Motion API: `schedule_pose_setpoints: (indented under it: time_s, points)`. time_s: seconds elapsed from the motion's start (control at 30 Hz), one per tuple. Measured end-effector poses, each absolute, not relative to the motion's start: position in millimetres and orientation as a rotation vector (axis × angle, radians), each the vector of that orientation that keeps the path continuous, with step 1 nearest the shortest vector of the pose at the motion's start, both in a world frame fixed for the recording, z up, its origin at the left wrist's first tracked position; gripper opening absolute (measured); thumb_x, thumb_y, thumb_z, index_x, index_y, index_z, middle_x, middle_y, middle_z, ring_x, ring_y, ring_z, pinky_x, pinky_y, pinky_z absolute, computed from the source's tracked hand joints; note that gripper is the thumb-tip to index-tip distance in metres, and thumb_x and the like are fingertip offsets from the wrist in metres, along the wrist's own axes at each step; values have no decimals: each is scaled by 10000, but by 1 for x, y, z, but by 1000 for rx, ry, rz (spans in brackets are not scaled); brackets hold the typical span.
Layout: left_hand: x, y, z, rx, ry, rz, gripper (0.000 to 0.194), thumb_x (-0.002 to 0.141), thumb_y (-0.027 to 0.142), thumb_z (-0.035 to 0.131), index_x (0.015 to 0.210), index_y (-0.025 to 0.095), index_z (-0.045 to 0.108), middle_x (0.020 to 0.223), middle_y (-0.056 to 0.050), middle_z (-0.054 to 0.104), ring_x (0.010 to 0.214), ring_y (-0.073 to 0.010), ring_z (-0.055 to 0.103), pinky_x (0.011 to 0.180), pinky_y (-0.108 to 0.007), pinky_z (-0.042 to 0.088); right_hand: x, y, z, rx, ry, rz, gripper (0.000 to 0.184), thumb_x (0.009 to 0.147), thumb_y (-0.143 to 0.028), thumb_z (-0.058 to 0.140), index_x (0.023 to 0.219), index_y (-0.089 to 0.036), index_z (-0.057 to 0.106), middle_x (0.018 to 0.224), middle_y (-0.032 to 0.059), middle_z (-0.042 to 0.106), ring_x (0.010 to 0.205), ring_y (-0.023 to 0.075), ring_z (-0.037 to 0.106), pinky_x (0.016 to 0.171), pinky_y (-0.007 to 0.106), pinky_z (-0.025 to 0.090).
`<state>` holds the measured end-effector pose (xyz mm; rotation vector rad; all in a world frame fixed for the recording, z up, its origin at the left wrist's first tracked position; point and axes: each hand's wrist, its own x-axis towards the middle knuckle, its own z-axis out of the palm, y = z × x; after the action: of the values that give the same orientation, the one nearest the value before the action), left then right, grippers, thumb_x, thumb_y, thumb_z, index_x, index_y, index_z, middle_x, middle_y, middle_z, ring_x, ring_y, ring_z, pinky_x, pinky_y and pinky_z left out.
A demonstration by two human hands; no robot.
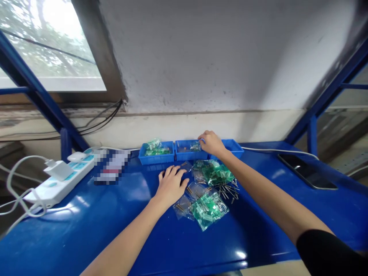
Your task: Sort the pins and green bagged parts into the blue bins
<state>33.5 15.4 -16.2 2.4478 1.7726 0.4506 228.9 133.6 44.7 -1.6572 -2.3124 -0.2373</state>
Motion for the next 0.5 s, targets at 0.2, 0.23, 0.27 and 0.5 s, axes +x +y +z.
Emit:
schedule_pose_setpoints:
  time_s: [0.2, 0.23, 0.27, 0.5]
  points:
    - [31, 16, -15, 2397, 1704, 493, 340, 900, 401, 386, 1187, 284, 524, 1344, -73, 472, 1253, -302, 358, 984, -575, 266, 222, 176, 33, -1892, -2422, -36, 293, 705, -420, 660, 851, -169, 699, 1109, 165, 546, 1121, 354, 420, 890, 492, 364]
    - [31, 16, -15, 2391, 1696, 497, 338, 899, 400, 388, 1185, 283, 525, 1344, -75, 471, 1251, -304, 359, 984, -576, 263, 220, 178, 31, -1917, -2432, 1, 321, 704, -461, 650, 838, -174, 699, 1104, 162, 547, 1118, 360, 420, 889, 513, 355]
    - [31, 15, -15, 2386, 1690, 501, 336, 899, 398, 390, 1183, 281, 526, 1346, -78, 468, 1251, -306, 357, 985, -576, 260, 219, 179, 30, -1934, -2441, 36, 346, 705, -501, 636, 827, -183, 699, 1098, 155, 549, 1113, 361, 425, 884, 526, 351]
    - [30, 16, -17, 2389, 1689, 617, 237, 879, 365, 453, 1061, 264, 568, 1229, -63, 551, 1178, -293, 426, 959, -554, 268, 216, 176, 30, -1886, -2439, 45, 236, 687, -424, 685, 704, -189, 674, 1065, 135, 550, 1109, 348, 408, 866, 499, 358]
